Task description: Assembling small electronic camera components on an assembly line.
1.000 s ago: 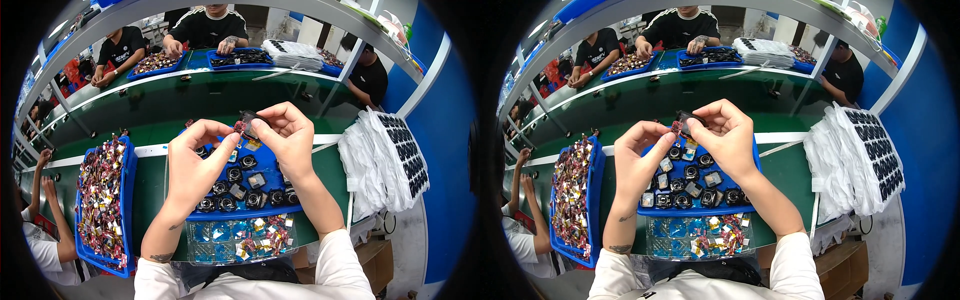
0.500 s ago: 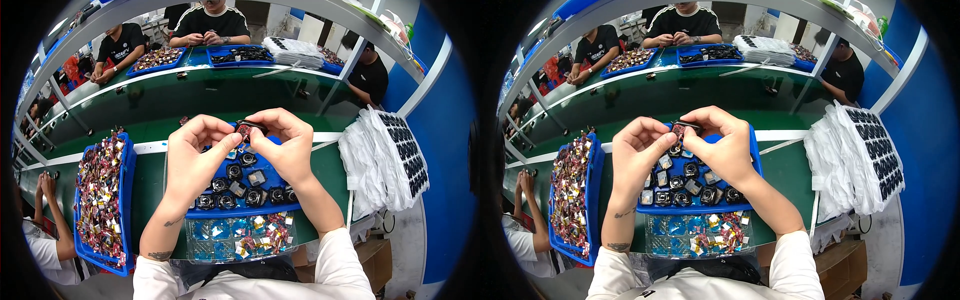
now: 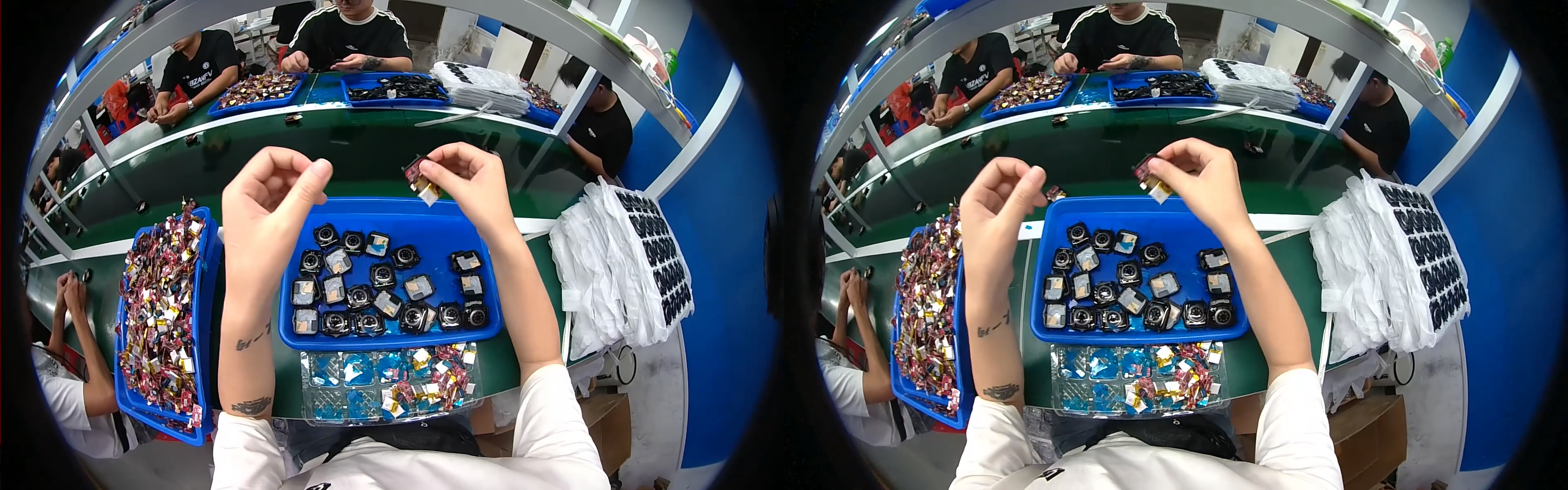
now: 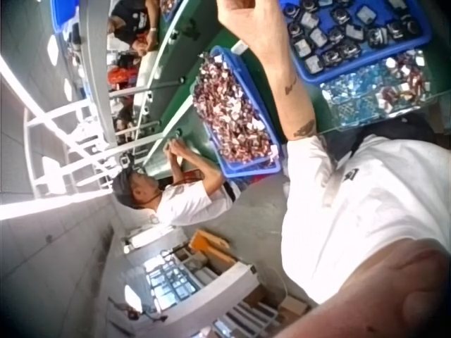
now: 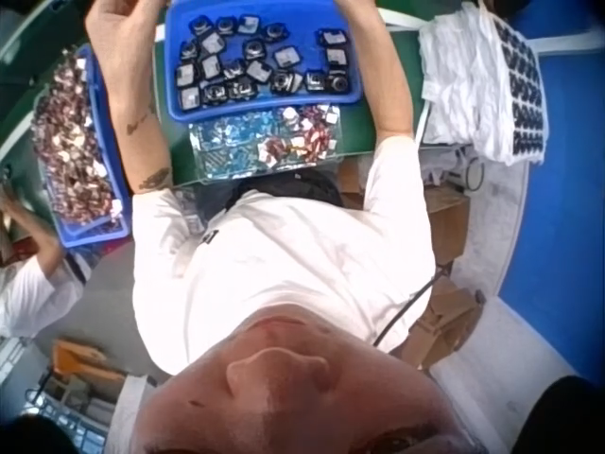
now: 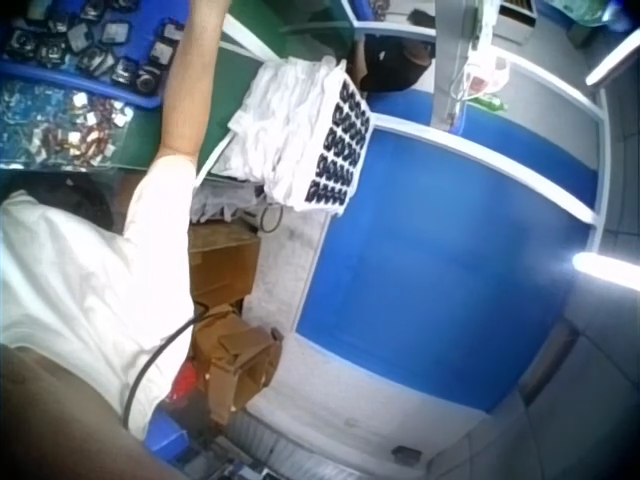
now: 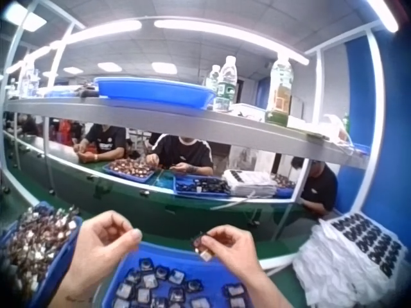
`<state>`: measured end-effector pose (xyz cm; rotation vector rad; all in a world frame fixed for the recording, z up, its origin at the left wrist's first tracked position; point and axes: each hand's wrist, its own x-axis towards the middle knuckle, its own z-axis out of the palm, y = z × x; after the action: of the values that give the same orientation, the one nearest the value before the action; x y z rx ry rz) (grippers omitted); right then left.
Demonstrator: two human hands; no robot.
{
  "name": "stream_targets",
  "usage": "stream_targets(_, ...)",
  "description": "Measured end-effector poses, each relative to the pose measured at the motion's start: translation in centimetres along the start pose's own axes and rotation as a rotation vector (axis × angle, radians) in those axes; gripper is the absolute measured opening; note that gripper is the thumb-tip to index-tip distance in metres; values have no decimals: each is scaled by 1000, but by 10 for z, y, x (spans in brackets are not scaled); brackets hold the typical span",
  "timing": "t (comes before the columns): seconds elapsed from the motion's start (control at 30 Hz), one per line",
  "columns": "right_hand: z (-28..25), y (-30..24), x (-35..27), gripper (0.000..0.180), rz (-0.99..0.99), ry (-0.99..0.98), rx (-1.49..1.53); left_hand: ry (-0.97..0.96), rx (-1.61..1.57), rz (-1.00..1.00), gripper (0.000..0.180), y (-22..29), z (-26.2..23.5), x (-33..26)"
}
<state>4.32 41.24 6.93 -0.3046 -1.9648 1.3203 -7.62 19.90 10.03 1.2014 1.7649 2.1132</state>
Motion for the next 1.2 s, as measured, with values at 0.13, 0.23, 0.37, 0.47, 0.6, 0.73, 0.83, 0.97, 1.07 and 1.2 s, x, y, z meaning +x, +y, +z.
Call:
stream_targets(0.13, -32, 84, 52, 16, 300, 25, -273, 116, 20, 82, 24, 9, -4, 1)
stream_targets(0.23, -43, 141, 63, 19, 606, -90, -221, 33, 75, -14, 31, 14, -11, -3)
stream_targets(0.37, -41, 154, 59, 20, 641, -160, -370, -7, 94, 38, 34, 7, -11, -1)
stream_targets(0.47, -46, 155, 52, 25, 356, -67, -732, -59, 143, 61, 32, 2, -9, 3)
stream_targets(0.6, -20, 70, 16, 27, 160, -92, -475, -324, 305, 160, 16, 7, -14, -1)
stream_targets(0.73, -2, -8, -58, 21, 52, -654, -312, -406, 331, 237, 19, 2, -9, -4)
stream_targets(0.83, 2, -14, -109, 23, -165, -971, -333, -463, 495, 117, 22, 5, -8, -3)
stream_targets(0.97, 21, -32, -158, 30, -281, -1009, -678, -435, 376, 423, 24, -2, -1, -9)
stream_targets(1.07, 30, -22, -171, 28, -276, -964, -733, -522, 401, 383, 32, 1, 2, -12)
stream_targets(1.2, 27, -19, -168, 16, -174, -802, -503, -600, 392, 355, 34, 6, 2, -15)
